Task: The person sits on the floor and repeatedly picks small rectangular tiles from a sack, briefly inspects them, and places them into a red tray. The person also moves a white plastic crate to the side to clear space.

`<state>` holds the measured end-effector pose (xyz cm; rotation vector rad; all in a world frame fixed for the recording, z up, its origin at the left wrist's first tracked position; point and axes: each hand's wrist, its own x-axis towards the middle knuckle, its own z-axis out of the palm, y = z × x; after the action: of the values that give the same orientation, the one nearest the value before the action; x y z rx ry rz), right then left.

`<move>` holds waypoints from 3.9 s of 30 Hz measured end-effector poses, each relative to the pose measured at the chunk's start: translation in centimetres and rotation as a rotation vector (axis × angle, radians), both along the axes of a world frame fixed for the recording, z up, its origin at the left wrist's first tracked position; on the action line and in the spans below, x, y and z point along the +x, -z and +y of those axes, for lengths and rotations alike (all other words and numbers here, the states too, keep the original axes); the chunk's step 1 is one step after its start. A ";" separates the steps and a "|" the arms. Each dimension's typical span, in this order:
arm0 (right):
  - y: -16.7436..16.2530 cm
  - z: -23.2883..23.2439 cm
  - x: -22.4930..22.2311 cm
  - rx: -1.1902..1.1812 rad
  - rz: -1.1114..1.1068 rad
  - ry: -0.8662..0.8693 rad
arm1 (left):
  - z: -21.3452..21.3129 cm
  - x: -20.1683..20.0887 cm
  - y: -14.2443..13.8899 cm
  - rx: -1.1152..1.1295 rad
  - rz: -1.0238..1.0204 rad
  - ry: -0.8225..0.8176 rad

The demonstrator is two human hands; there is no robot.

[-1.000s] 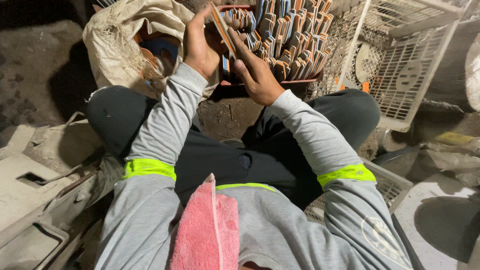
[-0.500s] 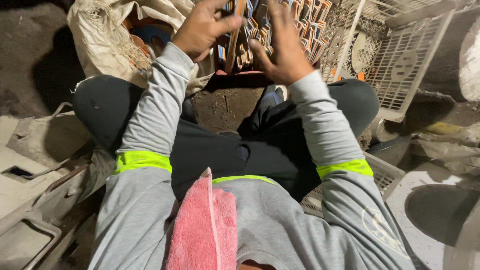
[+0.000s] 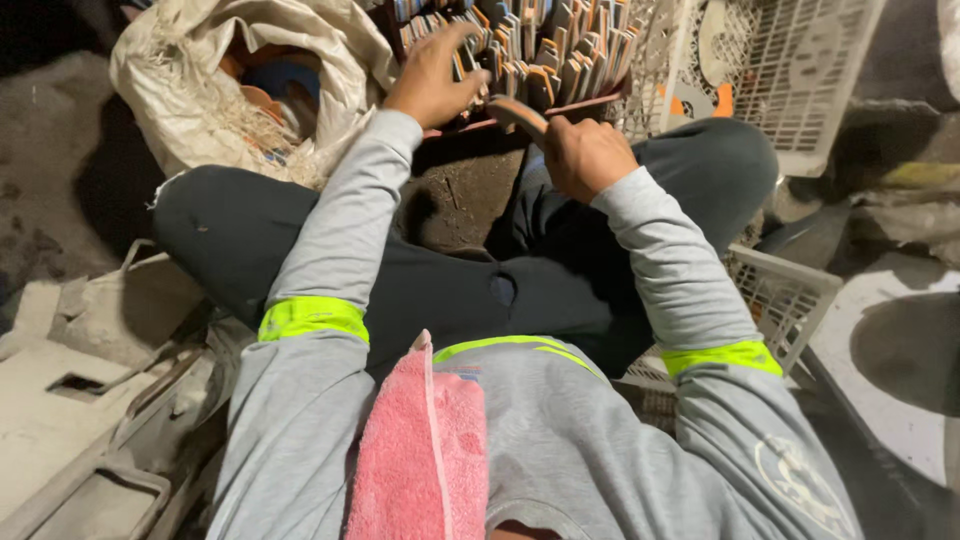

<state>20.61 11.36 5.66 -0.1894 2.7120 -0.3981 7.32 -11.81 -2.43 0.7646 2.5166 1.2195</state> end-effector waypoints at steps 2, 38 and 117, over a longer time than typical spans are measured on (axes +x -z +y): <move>1.2 0.5 0.1 0.005 -0.019 0.143 | 1.1 1.6 2.6 -0.324 0.193 0.083; 13.6 -6.8 -4.3 -0.305 -0.111 0.463 | 1.4 3.4 7.2 -0.363 0.383 0.050; 12.8 -6.3 -9.8 -0.038 -0.036 0.165 | 1.4 1.3 7.3 -0.384 0.474 0.121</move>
<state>10.78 5.03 -7.13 0.0316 2.6943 -0.4957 8.65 -10.40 -9.70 1.1872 2.8851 0.5272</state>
